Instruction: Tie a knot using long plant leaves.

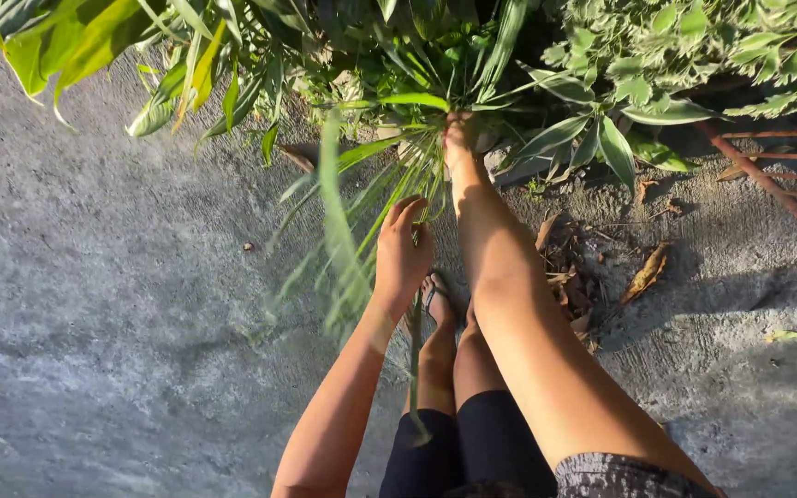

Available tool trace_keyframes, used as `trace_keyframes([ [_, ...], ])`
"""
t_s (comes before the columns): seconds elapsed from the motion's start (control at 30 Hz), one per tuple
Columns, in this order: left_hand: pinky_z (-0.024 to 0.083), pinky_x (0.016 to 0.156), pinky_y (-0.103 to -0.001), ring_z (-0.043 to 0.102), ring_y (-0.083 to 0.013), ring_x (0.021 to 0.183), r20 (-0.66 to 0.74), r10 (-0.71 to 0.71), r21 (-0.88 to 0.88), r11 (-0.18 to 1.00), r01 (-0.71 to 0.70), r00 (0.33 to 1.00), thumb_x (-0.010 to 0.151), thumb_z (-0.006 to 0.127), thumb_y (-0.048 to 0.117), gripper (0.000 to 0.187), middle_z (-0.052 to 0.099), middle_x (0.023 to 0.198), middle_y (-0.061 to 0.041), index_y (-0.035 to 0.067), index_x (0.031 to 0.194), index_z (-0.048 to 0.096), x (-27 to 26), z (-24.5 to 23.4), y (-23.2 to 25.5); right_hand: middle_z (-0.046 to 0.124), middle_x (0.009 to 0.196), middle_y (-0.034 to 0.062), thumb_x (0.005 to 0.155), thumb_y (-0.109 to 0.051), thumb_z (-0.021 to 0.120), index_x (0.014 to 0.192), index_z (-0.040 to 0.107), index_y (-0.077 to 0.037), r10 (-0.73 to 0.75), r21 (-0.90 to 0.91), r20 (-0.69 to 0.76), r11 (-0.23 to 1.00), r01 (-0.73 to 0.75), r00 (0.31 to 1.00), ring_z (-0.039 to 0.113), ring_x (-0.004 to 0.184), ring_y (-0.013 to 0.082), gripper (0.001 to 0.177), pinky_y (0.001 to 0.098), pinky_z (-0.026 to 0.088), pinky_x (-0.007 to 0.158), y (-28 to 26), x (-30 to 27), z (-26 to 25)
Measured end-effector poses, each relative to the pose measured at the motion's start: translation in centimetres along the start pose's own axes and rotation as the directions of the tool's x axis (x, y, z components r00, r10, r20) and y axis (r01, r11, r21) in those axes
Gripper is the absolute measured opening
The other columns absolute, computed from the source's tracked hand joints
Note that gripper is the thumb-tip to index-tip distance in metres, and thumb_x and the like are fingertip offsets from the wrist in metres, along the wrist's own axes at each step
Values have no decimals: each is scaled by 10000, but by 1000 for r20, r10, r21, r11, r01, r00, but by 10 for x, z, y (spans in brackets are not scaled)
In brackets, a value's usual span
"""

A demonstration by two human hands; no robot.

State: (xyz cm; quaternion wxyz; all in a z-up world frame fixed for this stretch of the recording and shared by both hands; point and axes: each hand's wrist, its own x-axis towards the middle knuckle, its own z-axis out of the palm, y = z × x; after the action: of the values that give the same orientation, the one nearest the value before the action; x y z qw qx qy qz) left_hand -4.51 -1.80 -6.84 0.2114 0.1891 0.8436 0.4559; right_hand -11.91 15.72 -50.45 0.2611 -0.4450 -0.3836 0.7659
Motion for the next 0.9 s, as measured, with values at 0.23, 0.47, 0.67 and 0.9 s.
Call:
trace_keyframes([
  [0.23, 557, 930, -391, 669, -353, 1115, -19, 96, 129, 987, -93, 995, 899, 615, -40, 309, 659, 1273, -157, 30, 1196, 667, -12, 4, -6, 531, 676, -18, 992, -233, 663, 889, 603, -115, 259, 236, 31, 936, -259, 965, 467, 471, 79, 168, 237, 352, 378, -26, -29, -26],
  [0.47, 575, 870, -363, 703, -302, 970, 48, -25, 92, 996, 20, 999, 913, 606, -24, 295, 669, 1237, -143, 33, 1196, 663, -12, 11, -2, 615, 688, -21, 816, -210, 802, 853, 729, -110, 102, 12, -254, 995, -102, 962, 417, 450, 80, 129, 255, 309, 402, -84, -35, 5],
  [0.67, 587, 860, -339, 702, -296, 1006, 23, 27, 66, 997, -28, 999, 907, 601, -43, 323, 671, 1243, -144, 35, 1213, 673, -6, 11, -1, 600, 725, 39, 768, -180, 864, 829, 686, -31, 176, 136, -310, 981, -140, 934, 461, 541, 165, 239, 323, 415, 485, -16, 23, 6],
  [0.9, 595, 842, -339, 706, -287, 996, 25, -27, 66, 997, 25, 999, 884, 598, -49, 345, 667, 1249, -149, 38, 1207, 679, 2, 4, -8, 668, 809, 74, 828, -111, 812, 855, 679, -41, 218, 404, -79, 899, -169, 973, 614, 704, 211, 152, 371, 538, 660, -74, -13, 27],
])
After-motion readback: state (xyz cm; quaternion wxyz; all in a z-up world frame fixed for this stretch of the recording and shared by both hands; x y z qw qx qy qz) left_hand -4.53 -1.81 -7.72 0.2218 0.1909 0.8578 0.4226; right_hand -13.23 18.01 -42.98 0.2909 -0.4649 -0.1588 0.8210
